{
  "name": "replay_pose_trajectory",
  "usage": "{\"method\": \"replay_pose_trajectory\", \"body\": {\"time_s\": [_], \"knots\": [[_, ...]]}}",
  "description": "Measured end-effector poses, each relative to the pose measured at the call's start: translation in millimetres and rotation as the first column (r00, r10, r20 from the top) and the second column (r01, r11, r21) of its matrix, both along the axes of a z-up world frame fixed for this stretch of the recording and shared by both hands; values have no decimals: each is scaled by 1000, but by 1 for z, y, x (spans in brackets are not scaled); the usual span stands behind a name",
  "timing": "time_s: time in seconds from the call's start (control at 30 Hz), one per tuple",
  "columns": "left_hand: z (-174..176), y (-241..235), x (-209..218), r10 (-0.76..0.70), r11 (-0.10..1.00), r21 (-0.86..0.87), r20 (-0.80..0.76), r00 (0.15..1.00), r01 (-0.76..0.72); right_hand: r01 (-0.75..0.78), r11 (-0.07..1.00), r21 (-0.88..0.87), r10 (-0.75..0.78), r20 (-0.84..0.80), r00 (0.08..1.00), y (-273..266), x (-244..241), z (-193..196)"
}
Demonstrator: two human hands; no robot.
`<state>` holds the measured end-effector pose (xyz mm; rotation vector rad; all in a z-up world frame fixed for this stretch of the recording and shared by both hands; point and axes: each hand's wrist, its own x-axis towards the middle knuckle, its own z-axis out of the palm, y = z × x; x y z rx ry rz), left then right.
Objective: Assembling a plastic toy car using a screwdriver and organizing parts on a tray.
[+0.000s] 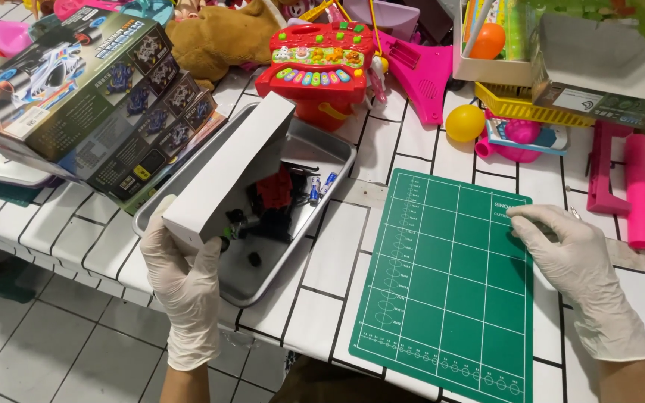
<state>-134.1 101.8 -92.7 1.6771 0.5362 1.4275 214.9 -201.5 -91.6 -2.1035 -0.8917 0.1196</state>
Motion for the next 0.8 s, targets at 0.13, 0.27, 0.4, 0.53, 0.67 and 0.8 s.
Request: {"method": "replay_pose_trajectory", "body": {"time_s": [0.13, 0.27, 0.4, 0.53, 0.67, 0.8], "knots": [[4, -4, -1, -18, 998, 56, 19, 1000, 17, 1, 1000, -8, -1, 28, 1000, -1, 2, -3], [13, -7, -2, 55, 986, 162, -56, 997, -45, -8, 1000, -26, 9, 63, 998, -2, 3, -4], [27, -6, 1, 25, 967, 255, -60, 998, -9, 2, 999, -33, -1, 50, 999, -1, 2, -3], [26, -2, 2, -19, 899, 438, -23, 1000, 27, -23, 1000, -16, 24, 83, 996, -3, 4, -5], [28, 6, 1, 21, 910, 414, -83, 996, 15, -29, 1000, -7, 29, 98, 995, -3, 5, -6], [41, -4, 7, 26, 888, 460, -34, 999, -7, -55, 998, -14, 56, 117, 992, -4, 7, -7]]}}
